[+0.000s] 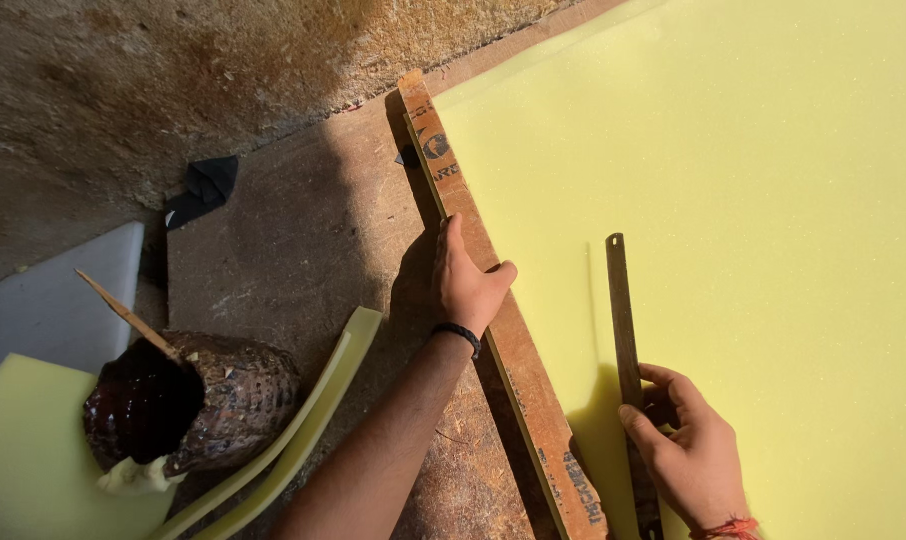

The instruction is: The person measures a large yellow foam sheet with a tape measure, aligns a wooden batten as a straightedge, and cuts the foam into long strips using a long blade. The person then gathers the cut foam strips, carries them across the workshop, and lays them onto a large foam-covered board.

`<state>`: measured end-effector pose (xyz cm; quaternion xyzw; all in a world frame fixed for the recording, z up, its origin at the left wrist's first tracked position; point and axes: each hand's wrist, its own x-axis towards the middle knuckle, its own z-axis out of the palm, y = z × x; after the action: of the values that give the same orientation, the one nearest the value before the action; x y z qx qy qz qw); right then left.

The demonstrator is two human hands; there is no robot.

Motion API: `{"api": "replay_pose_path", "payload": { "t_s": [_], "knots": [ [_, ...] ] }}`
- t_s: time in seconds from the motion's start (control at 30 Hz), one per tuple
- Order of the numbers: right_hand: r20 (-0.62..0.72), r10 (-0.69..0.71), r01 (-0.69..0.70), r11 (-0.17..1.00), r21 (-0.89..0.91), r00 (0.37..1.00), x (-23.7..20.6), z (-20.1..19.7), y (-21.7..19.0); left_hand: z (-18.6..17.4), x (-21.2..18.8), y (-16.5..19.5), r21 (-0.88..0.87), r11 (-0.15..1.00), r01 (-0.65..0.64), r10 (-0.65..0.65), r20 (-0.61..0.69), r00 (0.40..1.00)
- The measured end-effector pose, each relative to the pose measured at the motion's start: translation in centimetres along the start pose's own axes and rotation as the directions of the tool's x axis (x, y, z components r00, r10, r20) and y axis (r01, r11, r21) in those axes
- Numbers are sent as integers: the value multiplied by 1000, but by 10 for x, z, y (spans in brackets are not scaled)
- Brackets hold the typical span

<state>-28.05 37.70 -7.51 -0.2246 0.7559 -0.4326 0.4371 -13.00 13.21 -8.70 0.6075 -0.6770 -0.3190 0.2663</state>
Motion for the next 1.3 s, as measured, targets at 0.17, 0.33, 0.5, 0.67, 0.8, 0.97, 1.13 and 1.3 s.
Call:
{"api": "replay_pose_path", "payload": {
  "t_s": [0.17, 0.33, 0.5, 0.67, 0.8, 0.97, 1.13, 1.3],
  "knots": [
    [-6, 10, -10, 1000, -27, 1000, -1, 0, -4, -1, -1, -2, 20, 1000, 7, -7, 8, 1000],
    [41, 52, -59, 981, 185, 998, 9, -3, 16, 2, 1, -9, 56, 998, -29, 29, 6, 1000],
    [47, 103, -112, 955, 276, 994, 12, -7, 5, -1, 4, -16, 187, 970, -153, 153, 14, 988],
    [78, -108, 86, 966, 242, 991, 13, -10, -44, -32, 19, -8, 572, 765, -296, 125, 319, 940],
    [182, 60, -132, 900, 416, 982, 3, 10, -68, -59, 33, 19, 675, 596, -435, -52, 573, 818],
    [130, 4, -54, 921, 385, 992, 0, 38, -61, -63, 36, 58, 796, 407, -449, -337, 587, 736],
    [-21, -405, 405, 912, 59, 914, 36, 54, -74, -58, 39, 77, 820, 470, -327, -455, 542, 706],
    [16, -617, 546, 685, -481, 787, 83, 82, -116, -61, 45, 79, 803, 527, -279, -507, 560, 655]
  ]
}}
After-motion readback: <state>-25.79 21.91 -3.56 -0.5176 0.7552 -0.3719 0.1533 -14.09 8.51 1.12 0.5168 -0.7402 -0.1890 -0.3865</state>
